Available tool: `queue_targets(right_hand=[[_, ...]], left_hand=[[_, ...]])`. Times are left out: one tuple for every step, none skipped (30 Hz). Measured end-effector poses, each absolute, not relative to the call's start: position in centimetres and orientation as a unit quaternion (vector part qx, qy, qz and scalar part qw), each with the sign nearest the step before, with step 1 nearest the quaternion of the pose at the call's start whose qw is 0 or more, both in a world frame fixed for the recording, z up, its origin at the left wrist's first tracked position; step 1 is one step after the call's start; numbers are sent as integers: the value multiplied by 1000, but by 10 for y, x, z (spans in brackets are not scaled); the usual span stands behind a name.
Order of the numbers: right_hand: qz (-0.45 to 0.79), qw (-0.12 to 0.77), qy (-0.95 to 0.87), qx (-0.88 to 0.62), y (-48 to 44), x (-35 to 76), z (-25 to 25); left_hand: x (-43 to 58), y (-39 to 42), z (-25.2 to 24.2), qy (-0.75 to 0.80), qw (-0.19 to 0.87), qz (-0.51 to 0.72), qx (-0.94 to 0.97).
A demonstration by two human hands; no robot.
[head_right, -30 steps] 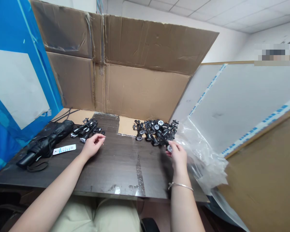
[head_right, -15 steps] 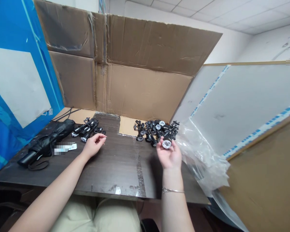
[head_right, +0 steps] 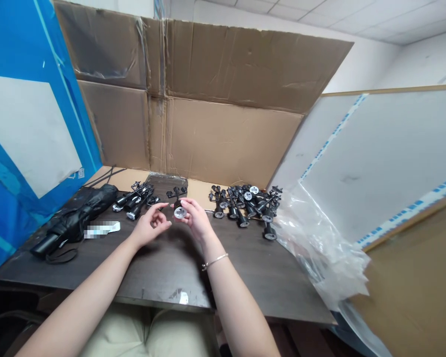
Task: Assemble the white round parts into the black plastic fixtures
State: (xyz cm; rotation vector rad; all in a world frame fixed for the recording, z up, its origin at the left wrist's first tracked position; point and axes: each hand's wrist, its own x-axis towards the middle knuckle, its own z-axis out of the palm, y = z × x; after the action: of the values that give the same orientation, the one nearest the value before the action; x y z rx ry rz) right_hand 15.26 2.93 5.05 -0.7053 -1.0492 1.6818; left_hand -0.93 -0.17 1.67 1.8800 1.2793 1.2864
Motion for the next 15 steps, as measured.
queue_targets(right_hand=[[693,503,-427,-290,28,149,44],[691,510,-421,-291,26,147,38],[688,516,-416,-295,24,145,32],[683,521,-413,-302,21,144,28],[679,524,-411,-308,19,143,24],[676,527,-410,-312,18,142,21],[674,529,-410,-313,17,142,19],[673,529,-411,-312,16,141,18],[673,530,-413,-309,16,141,18],[673,529,-416,-307,16,141,18],[674,528,-419,-304,17,141,18],[673,527,-421,-303,17,141,19],[673,527,-422,-303,18,141,19],[672,527,-423,-302,18,142,19],[672,526,-425,-302,18,142,19]], left_hand=[[-8,-2,16,467,268,467,702],[-6,-3,15,463,270,458,710],[-4,-3,14,462,267,450,716],[-3,-4,13,462,263,443,722],[-1,-4,12,464,258,439,725],[0,-4,11,466,255,437,726],[1,-4,10,468,254,439,724],[1,-4,10,470,253,444,720],[2,-3,9,470,253,449,717],[1,-3,9,469,252,454,715],[1,-3,9,469,249,457,714],[1,-3,9,469,246,458,714],[1,-3,9,470,243,458,715],[1,-3,10,470,240,457,716],[1,-3,10,471,237,456,717]])
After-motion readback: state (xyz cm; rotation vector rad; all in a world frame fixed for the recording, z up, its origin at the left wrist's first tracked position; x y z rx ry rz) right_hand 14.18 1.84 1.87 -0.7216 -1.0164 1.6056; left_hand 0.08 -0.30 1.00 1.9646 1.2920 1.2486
